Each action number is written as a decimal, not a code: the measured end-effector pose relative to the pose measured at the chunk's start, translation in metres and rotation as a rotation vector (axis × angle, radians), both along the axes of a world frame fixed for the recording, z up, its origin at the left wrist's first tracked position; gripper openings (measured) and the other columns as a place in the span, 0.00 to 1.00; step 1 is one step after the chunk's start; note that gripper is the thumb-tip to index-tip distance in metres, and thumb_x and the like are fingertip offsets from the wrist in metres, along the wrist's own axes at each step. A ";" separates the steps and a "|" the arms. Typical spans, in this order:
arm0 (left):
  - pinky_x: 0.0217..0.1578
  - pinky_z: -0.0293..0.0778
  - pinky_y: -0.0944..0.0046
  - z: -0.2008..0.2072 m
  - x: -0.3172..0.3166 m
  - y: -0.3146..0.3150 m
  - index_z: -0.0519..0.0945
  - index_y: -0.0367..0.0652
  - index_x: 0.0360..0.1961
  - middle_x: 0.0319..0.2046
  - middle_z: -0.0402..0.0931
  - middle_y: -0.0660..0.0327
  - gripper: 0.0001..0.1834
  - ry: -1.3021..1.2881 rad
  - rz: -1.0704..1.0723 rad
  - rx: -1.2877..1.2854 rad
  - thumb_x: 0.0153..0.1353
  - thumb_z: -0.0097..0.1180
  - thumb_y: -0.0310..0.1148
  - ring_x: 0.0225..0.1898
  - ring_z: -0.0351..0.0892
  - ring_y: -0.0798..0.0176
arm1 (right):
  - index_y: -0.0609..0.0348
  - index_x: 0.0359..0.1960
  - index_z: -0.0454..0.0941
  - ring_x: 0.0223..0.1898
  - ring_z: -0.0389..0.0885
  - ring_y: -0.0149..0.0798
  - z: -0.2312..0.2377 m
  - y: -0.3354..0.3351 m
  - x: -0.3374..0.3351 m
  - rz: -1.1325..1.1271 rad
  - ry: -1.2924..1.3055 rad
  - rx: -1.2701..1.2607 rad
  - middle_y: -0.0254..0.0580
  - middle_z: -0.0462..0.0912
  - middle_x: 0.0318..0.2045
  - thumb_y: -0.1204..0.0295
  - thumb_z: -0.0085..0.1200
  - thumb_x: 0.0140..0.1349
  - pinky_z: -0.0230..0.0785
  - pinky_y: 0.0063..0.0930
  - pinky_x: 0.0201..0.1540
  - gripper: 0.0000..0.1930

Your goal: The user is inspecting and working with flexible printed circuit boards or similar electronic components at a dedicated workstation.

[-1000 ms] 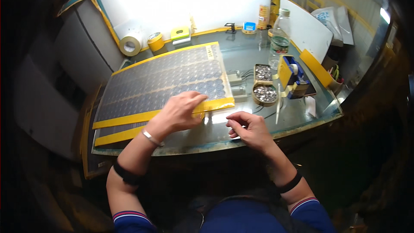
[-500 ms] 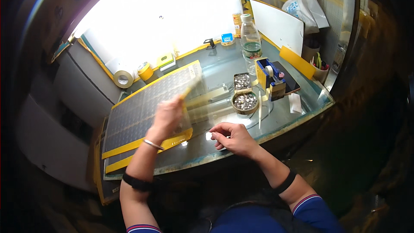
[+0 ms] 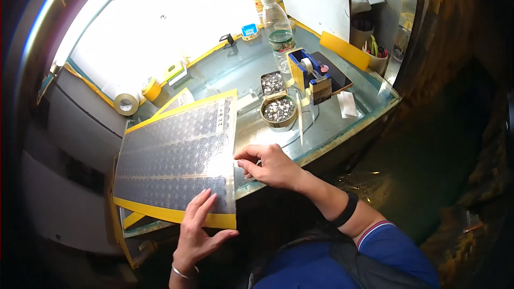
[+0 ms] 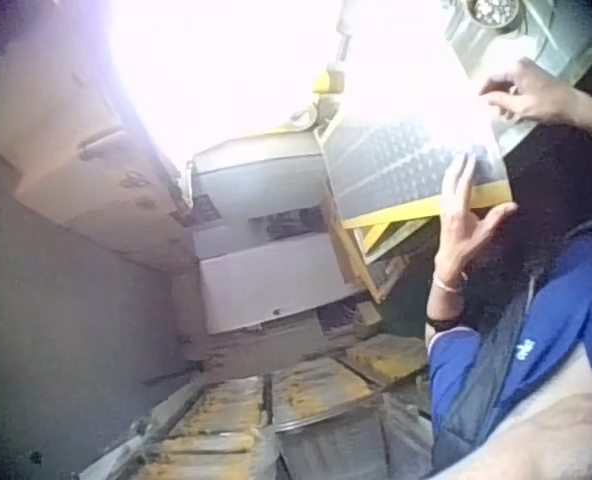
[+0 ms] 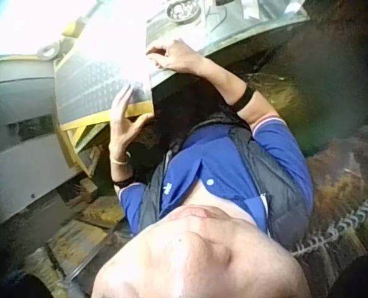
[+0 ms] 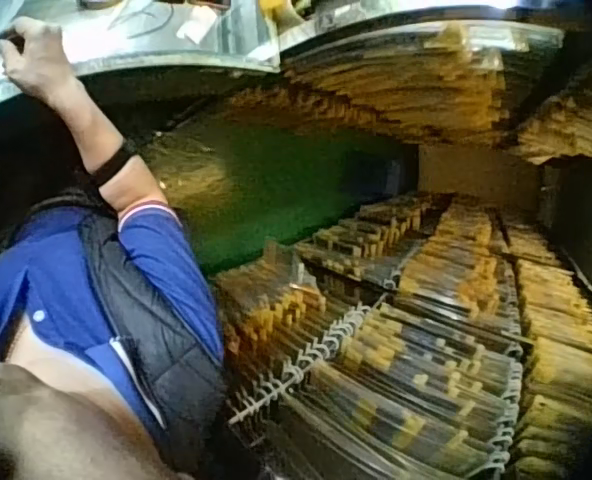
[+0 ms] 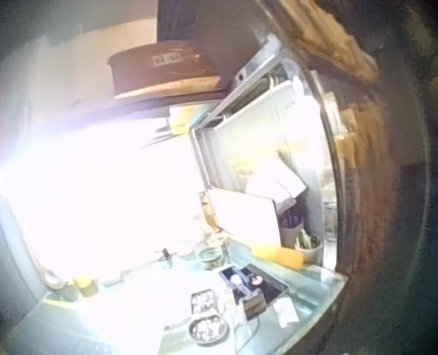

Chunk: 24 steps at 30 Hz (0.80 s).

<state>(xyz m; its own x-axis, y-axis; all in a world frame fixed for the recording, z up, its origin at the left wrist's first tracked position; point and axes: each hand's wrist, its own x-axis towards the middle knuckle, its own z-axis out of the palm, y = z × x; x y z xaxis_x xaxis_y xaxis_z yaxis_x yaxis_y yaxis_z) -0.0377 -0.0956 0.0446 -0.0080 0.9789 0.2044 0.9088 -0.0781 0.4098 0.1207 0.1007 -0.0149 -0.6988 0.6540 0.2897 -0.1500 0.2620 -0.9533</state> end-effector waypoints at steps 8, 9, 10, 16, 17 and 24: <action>0.47 0.71 0.52 -0.018 0.023 0.039 0.75 0.32 0.52 0.45 0.72 0.48 0.29 0.261 0.116 0.107 0.47 0.66 0.32 0.47 0.72 0.46 | 0.66 0.44 0.80 0.30 0.84 0.28 0.003 -0.002 -0.001 0.009 -0.014 -0.022 0.42 0.85 0.31 0.75 0.54 0.64 0.79 0.22 0.35 0.10; 0.42 0.74 0.56 -0.013 0.023 0.038 0.80 0.33 0.43 0.38 0.74 0.51 0.19 0.230 0.115 0.188 0.48 0.62 0.28 0.40 0.75 0.50 | 0.65 0.44 0.80 0.30 0.84 0.28 0.005 -0.002 -0.002 0.029 -0.006 -0.039 0.41 0.85 0.31 0.75 0.54 0.64 0.79 0.22 0.35 0.10; 0.42 0.74 0.56 -0.010 0.021 0.036 0.80 0.33 0.43 0.38 0.74 0.51 0.19 0.230 0.116 0.192 0.48 0.62 0.28 0.40 0.75 0.50 | 0.65 0.44 0.80 0.30 0.84 0.28 0.005 -0.002 -0.001 0.029 -0.007 -0.035 0.41 0.85 0.31 0.75 0.54 0.64 0.79 0.22 0.35 0.10; 0.19 0.68 0.71 -0.009 0.003 0.006 0.84 0.33 0.27 0.20 0.73 0.59 0.02 -0.216 0.232 0.186 0.51 0.62 0.21 0.16 0.72 0.69 | 0.66 0.45 0.80 0.31 0.84 0.28 -0.002 -0.002 0.000 -0.184 0.013 0.139 0.42 0.85 0.32 0.75 0.52 0.65 0.78 0.21 0.36 0.10; 0.19 0.63 0.75 -0.007 0.001 -0.002 0.83 0.32 0.24 0.19 0.74 0.61 0.01 -0.293 0.236 0.189 0.50 0.64 0.20 0.17 0.71 0.74 | 0.66 0.44 0.80 0.31 0.83 0.27 -0.002 -0.004 -0.001 -0.297 0.088 0.118 0.40 0.84 0.32 0.75 0.53 0.65 0.78 0.20 0.36 0.09; 0.19 0.60 0.76 -0.013 -0.004 -0.056 0.84 0.33 0.22 0.20 0.75 0.62 0.02 -0.803 0.229 0.234 0.47 0.66 0.20 0.18 0.70 0.75 | 0.67 0.51 0.68 0.49 0.78 0.34 -0.001 0.004 -0.009 -0.324 0.642 -0.331 0.47 0.76 0.47 0.79 0.45 0.69 0.72 0.26 0.57 0.11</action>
